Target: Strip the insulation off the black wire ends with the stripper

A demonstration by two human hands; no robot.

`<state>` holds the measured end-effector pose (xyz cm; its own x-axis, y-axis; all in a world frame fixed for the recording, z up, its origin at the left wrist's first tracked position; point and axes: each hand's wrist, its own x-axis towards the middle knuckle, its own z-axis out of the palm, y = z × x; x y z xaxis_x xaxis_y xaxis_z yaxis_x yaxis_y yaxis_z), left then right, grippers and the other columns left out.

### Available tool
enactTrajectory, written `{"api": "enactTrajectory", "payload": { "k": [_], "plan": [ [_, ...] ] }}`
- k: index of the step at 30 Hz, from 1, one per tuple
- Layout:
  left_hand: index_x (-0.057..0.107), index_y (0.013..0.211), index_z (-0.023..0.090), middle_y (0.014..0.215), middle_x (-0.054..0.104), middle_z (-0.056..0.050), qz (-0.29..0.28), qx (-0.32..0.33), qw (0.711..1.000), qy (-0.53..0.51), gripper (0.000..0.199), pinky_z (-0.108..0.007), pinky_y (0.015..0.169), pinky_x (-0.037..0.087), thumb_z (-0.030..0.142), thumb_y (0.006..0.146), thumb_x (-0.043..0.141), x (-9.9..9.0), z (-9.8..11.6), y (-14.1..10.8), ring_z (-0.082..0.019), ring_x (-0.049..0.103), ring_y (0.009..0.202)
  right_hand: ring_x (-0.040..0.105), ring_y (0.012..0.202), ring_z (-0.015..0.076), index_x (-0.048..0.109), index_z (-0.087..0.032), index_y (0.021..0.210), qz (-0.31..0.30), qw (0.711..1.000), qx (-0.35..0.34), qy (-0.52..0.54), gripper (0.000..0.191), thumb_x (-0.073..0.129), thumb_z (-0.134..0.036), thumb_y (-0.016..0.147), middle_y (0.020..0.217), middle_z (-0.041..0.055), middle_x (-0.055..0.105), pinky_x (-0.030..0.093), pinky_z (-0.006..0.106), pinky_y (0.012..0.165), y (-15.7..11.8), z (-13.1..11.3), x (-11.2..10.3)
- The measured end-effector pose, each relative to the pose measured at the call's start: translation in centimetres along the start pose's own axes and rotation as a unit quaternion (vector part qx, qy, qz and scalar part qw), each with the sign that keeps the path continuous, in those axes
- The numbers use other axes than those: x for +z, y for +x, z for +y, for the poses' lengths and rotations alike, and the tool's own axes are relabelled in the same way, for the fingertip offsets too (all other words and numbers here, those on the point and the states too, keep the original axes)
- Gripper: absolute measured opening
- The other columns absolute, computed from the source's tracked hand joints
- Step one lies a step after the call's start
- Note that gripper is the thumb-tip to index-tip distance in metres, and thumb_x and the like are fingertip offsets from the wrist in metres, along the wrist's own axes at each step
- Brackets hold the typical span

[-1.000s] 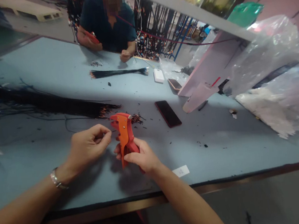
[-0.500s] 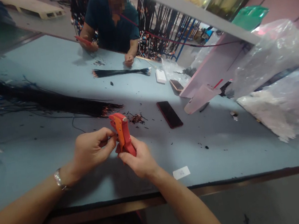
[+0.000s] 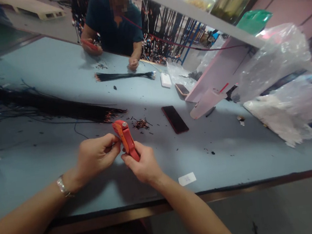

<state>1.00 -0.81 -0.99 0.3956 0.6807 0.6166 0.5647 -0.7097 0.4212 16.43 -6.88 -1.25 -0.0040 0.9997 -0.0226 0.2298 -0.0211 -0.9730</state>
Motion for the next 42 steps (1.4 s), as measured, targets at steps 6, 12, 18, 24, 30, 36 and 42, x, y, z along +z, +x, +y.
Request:
{"api": "enactTrajectory", "payload": {
  "k": [6,12,18,24,30,36,42],
  "plan": [
    [0.056,0.061,0.019,0.047,0.051,0.005,-0.017,-0.03,0.999,0.011,0.022,-0.022,0.046,0.027,0.023,0.082,0.051,0.3,-0.2,-0.1,-0.008,0.04,0.04,0.043,0.041,0.0083,0.051,-0.019,0.07,-0.001,0.999,0.022,0.03,0.02,0.061,-0.034,0.078,0.049,-0.0057,0.05,0.036,0.021,0.043,0.3,0.3,0.1],
    [0.06,0.067,0.019,0.05,0.056,0.005,-0.034,-0.035,0.999,0.001,0.017,-0.02,0.048,0.03,0.024,0.081,0.052,0.5,-0.4,-0.3,-0.008,0.046,0.043,0.042,0.037,0.0072,0.05,-0.019,0.07,-0.007,0.996,0.042,0.074,0.025,0.065,-0.038,0.077,0.047,-0.0065,0.049,0.035,0.019,0.038,0.2,0.9,0.0],
    [0.06,0.068,0.019,0.048,0.056,0.005,-0.033,-0.024,0.999,-0.01,0.018,-0.02,0.047,0.03,0.023,0.082,0.051,0.6,-0.4,-0.2,-0.008,0.043,0.041,0.044,0.037,0.0072,0.05,-0.018,0.071,-0.041,0.989,0.068,0.126,0.033,0.069,-0.045,0.074,0.048,-0.0054,0.052,0.036,0.018,0.036,0.4,1.1,-0.3],
    [0.062,0.068,0.019,0.049,0.057,0.006,-0.02,-0.008,1.0,-0.009,0.019,-0.02,0.046,0.03,0.024,0.084,0.052,0.5,-0.4,-0.2,-0.007,0.044,0.04,0.057,0.048,0.0121,0.056,-0.015,0.078,-0.096,0.97,0.076,0.21,0.031,0.07,-0.043,0.074,0.062,0.0003,0.061,0.048,0.022,0.043,0.5,1.3,-0.5],
    [0.061,0.069,0.02,0.052,0.06,0.005,0.0,0.037,0.999,0.023,0.018,-0.022,0.048,0.032,0.023,0.086,0.053,0.3,-0.4,-0.3,-0.008,0.049,0.043,0.065,0.059,0.0155,0.059,-0.014,0.088,-0.102,0.958,0.073,0.256,0.031,0.073,-0.038,0.073,0.075,0.0024,0.064,0.054,0.026,0.051,0.6,1.5,-0.5],
    [0.059,0.069,0.02,0.055,0.062,0.004,-0.013,0.073,0.997,0.038,0.02,-0.024,0.05,0.033,0.02,0.088,0.052,0.0,-0.5,-0.2,-0.01,0.053,0.046,0.066,0.06,0.0161,0.06,-0.014,0.09,-0.096,0.958,0.076,0.258,0.034,0.074,-0.04,0.073,0.077,0.0035,0.067,0.056,0.028,0.054,0.6,1.5,-0.5],
    [0.055,0.064,0.02,0.053,0.058,0.003,-0.004,0.145,0.984,0.105,0.025,-0.027,0.051,0.031,0.019,0.088,0.051,-0.2,-0.5,-0.4,-0.011,0.051,0.049,0.066,0.061,0.0175,0.06,-0.016,0.088,-0.085,0.973,0.07,0.202,0.03,0.07,-0.041,0.074,0.067,0.0015,0.066,0.055,0.03,0.06,0.4,0.6,-0.5]
  ]
}}
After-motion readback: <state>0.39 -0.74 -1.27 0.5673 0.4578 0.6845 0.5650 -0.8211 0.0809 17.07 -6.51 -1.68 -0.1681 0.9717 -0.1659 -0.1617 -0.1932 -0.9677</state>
